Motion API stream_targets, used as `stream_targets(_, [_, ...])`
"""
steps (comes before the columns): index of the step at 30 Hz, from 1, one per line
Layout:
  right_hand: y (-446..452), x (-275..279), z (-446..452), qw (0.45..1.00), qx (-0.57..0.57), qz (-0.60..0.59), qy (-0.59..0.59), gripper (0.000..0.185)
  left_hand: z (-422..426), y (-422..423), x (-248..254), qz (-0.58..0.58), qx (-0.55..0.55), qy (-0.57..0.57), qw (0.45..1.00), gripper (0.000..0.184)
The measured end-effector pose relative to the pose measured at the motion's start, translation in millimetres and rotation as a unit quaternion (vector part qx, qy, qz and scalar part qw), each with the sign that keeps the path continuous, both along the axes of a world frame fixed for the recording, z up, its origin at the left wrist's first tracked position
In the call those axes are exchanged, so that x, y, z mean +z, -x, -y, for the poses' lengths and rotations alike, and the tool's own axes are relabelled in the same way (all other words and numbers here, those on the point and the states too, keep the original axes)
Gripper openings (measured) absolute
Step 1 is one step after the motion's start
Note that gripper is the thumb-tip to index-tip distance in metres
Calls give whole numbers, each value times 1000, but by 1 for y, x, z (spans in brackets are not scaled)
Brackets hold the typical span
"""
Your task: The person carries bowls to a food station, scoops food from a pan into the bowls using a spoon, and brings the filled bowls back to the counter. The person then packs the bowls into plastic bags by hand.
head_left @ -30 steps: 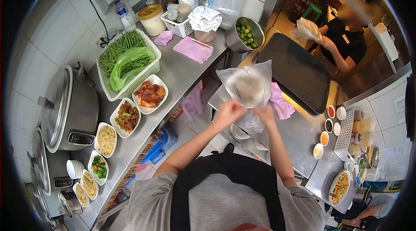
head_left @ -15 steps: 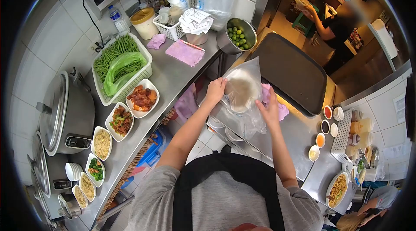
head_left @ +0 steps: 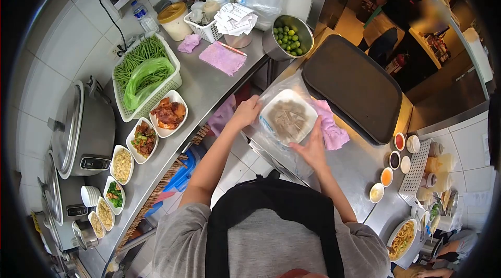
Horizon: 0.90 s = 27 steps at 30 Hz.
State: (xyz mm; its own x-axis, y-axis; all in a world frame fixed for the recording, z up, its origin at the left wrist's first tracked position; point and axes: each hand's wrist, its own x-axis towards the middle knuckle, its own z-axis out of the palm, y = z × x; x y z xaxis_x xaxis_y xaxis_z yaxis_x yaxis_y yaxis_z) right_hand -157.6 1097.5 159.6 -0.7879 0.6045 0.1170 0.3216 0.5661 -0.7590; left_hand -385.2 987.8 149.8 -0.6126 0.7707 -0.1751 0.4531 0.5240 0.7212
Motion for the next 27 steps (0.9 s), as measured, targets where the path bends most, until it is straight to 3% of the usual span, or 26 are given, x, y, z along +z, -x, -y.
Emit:
stream_targets(2, [2, 2, 15, 1000, -3, 15, 23, 95, 1, -14, 6, 56, -13, -13, 998, 48])
stream_targets(4, [6, -5, 18, 990, -19, 104, -95, 101, -1, -25, 15, 110, -27, -31, 993, 54])
stream_targets(5, [7, -15, 12, 990, -18, 105, -96, 101, -2, -31, 19, 136, -17, -18, 990, 57])
stream_targets(7, [10, -41, -5, 990, -125, -46, 37, 77, 0, -28, -3, 241, -2, -37, 970, 61])
stream_targets(8, [9, -46, -14, 990, -124, -45, 39, 77, 1, -31, -8, 242, -1, -35, 970, 61])
stream_targets(10, [10, -49, -30, 998, -40, -42, 28, 43, 5, -42, -13, 326, -9, -92, 941, 59])
stream_targets(11, [11, -47, -33, 998, -38, -41, 29, 43, 7, -46, -13, 326, -7, -92, 941, 59])
stream_targets(13, [13, -43, -39, 999, -23, -32, -32, 22, 12, -51, -9, 534, 53, -114, 836, 65])
stream_targets(17, [24, -48, -47, 992, 55, -107, -40, 26, 21, -57, 3, 563, 111, -154, 804, 70])
stream_targets(19, [29, -47, -44, 992, 61, 4, -108, 27, 27, -58, 11, 541, 137, -191, 807, 69])
stream_targets(20, [32, -47, -42, 992, 70, 2, -108, 27, 32, -55, 16, 538, 145, -196, 807, 69])
stream_targets(23, [48, -36, -39, 995, 98, 18, -33, 24, 50, -41, 41, 517, 136, -226, 815, 67])
stream_targets(25, [58, -21, -40, 973, 216, 68, -54, 30, 68, -29, 46, 492, 146, -214, 831, 68])
stream_targets(27, [77, -42, -44, 957, 277, 82, -38, 31, 77, -28, 72, 470, 149, -211, 844, 72])
